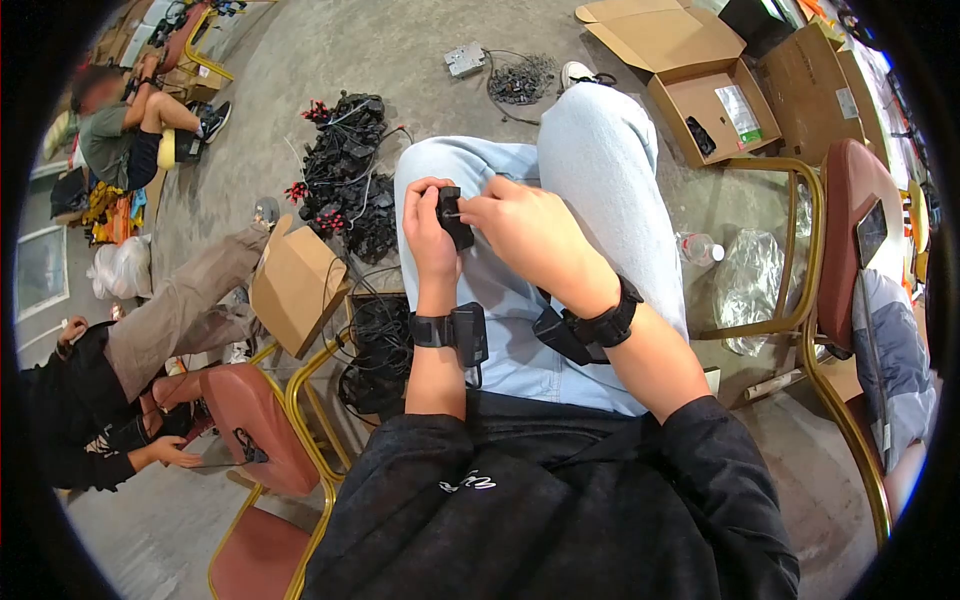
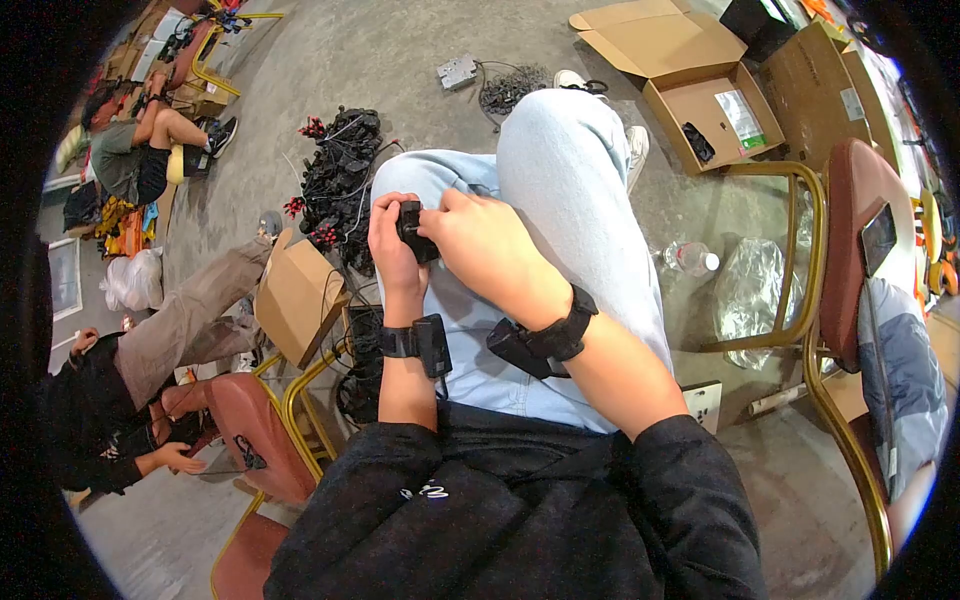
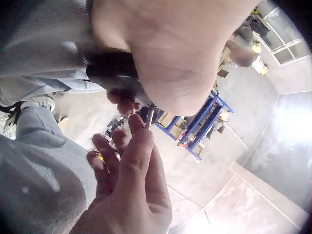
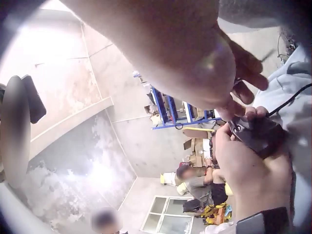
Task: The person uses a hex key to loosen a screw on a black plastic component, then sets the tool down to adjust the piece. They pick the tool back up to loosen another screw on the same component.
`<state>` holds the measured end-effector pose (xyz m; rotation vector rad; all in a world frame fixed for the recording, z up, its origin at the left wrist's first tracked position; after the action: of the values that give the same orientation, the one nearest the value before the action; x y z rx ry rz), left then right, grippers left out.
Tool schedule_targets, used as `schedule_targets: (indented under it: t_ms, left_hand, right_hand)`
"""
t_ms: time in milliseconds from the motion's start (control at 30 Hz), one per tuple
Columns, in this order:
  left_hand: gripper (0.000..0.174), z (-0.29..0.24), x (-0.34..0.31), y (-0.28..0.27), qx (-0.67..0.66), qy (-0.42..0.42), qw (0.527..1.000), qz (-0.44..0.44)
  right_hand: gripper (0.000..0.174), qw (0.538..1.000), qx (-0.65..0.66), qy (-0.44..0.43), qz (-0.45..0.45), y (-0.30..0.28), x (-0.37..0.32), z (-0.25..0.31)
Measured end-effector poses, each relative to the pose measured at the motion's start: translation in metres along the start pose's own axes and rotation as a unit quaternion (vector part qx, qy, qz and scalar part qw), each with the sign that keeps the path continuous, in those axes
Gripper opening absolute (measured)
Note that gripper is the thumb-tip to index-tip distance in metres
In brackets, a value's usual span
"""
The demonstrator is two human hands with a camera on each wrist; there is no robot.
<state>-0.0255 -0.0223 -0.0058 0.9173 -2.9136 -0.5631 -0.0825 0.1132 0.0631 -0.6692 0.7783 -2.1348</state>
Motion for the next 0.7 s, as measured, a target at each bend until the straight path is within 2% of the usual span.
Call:
schedule_targets:
  t_ms: [33,100,133,233,300,433,700]
  left_hand:
    - [0.014,-0.0029,-0.0013,0.0032,-0.009,-0.003,1.000,0.012]
    - [0.014,-0.0041,-0.0017,0.0046,-0.017,-0.006,1.000,0.025]
    - [0.014,-0.0025,-0.0006,0.0027,-0.037,-0.012,0.999,0.014]
    - [0.014,-0.0058,-0.0011,0.0055,-0.051,-0.014,0.999,0.001]
    - [0.014,-0.0059,-0.0014,0.0046,-0.044,-0.010,0.999,-0.002]
    - [0.014,-0.0020,0.0006,0.0015,-0.008,0.002,1.000,-0.004]
    - [0.014,-0.0006,0.0014,-0.0006,-0.032,-0.007,0.999,0.002]
  right_hand:
    - [0.015,1.000,0.000,0.000,0.000,-0.0011,0.0011,0.0022]
    - [0.016,0.976,0.021,0.178,0.123,0.0034,0.0032,-0.0023]
    - [0.016,0.976,0.020,0.178,0.123,0.0017,0.0034,-0.0019]
    - [0.020,0.978,0.069,0.166,0.105,0.0013,0.0029,-0.0025]
    - [0.020,0.990,0.102,0.087,0.039,0.0022,0.0021,-0.0026]
    - [0.019,0.993,0.082,0.078,0.042,0.0015,0.0000,-0.0017]
    - [0.013,0.999,0.029,-0.036,-0.020,0.0018,0.0020,-0.0021]
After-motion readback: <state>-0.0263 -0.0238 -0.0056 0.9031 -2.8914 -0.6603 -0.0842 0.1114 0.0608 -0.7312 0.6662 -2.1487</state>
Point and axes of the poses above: each hand's wrist, its own x-axis towards the middle knuckle, its own y-axis out of the palm, z = x × y, the point moved 3 cm from there along x, towards the middle knuckle, and after that the axes turned 8 degrees about z, right-handed, at the moved point
